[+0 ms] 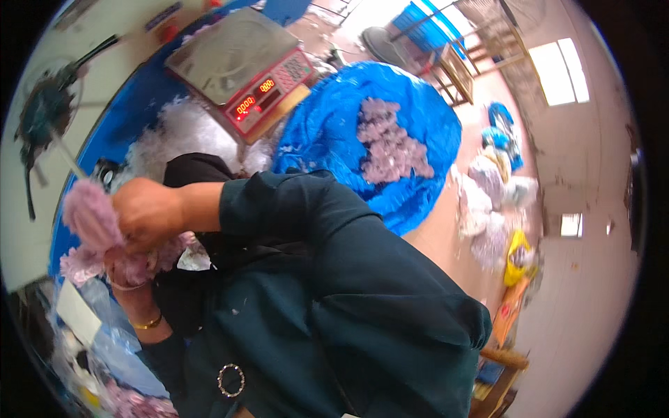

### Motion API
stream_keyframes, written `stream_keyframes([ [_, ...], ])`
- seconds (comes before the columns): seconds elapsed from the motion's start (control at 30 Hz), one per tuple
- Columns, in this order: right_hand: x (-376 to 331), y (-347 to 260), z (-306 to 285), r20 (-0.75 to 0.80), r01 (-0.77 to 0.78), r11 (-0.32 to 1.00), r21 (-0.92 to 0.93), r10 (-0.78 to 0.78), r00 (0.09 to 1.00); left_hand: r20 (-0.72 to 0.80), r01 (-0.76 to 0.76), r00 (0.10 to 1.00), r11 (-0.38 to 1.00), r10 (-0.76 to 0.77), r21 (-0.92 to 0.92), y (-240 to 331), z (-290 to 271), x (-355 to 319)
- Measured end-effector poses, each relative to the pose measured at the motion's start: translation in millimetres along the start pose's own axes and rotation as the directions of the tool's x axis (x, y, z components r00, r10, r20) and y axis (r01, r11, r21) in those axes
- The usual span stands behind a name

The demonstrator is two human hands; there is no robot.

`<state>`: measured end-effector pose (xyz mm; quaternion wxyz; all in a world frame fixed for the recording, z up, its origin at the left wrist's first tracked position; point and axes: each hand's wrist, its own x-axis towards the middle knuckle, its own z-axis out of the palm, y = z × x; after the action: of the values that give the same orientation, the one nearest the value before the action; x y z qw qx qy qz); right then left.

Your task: The person is stuffing pink fluffy material into a small pink plush toy. They repeatedly pull the material from a pile, insert it into the toy, and then place the stuffed toy onto a digital scale.

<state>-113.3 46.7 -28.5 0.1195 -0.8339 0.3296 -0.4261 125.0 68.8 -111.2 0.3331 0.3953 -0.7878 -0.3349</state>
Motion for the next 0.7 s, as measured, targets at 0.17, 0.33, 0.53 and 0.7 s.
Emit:
stream_keyframes([
  [0.17,-21,-14,-14,0.091,-0.445,0.896,0.001,0.443,0.892,0.133,-0.014,0.991,0.951,-0.028,0.308,18,-4,12],
  [0.33,-19,-17,-40,0.619,-0.794,0.546,0.269,0.534,0.576,0.194,0.352,0.935,0.826,-0.295,-0.441,41,-11,6],
  [0.53,-22,-9,-31,0.846,-0.860,-0.031,0.509,0.201,0.494,0.086,0.193,0.979,0.980,-0.188,-0.058,54,-14,-6],
  [0.7,-14,-6,-29,0.851,-0.872,-0.013,0.489,0.230,0.473,0.096,0.380,0.913,0.743,-0.395,-0.551,69,3,8],
])
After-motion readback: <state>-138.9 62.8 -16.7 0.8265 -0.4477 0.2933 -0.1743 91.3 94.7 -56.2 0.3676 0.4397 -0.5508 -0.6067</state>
